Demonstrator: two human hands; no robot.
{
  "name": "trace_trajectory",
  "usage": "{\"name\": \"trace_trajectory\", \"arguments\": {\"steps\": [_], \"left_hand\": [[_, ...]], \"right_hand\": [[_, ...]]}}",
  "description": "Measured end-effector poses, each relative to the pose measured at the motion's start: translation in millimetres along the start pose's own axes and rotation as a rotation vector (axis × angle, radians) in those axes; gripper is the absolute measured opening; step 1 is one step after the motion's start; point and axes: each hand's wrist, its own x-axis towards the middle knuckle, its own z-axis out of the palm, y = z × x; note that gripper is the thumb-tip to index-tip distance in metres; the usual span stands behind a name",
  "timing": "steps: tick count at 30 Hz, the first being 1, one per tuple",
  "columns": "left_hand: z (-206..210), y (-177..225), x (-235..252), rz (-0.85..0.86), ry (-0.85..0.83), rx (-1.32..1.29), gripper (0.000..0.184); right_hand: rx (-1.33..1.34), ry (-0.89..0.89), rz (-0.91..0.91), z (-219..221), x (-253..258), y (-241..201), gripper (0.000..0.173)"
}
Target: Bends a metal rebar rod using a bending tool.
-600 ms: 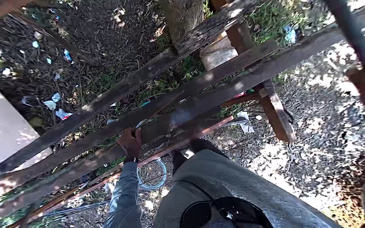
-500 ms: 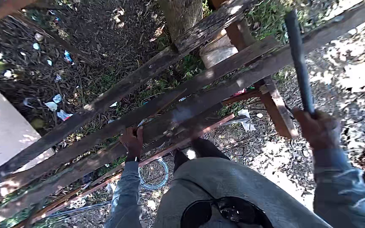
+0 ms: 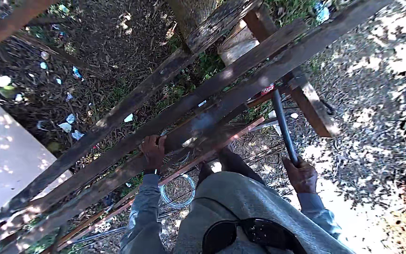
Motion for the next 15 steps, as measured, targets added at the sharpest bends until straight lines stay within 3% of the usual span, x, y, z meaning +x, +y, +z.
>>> {"name": "trace_trajectory", "arguments": {"steps": [7, 15], "left_hand": [[-7.8, -1.6, 23.4, -0.012, -0.068, -0.02, 0.05], [6.0, -7.0, 45.7, -0.033, -0.09, -0.066, 0.047]], "right_hand": [[-0.431, -0.103, -0.172, -38.3, 93.1, -21.4, 0.063], [-0.603, -0.217, -0.362, -54.8, 189.4, -50.7, 0.041]]}}
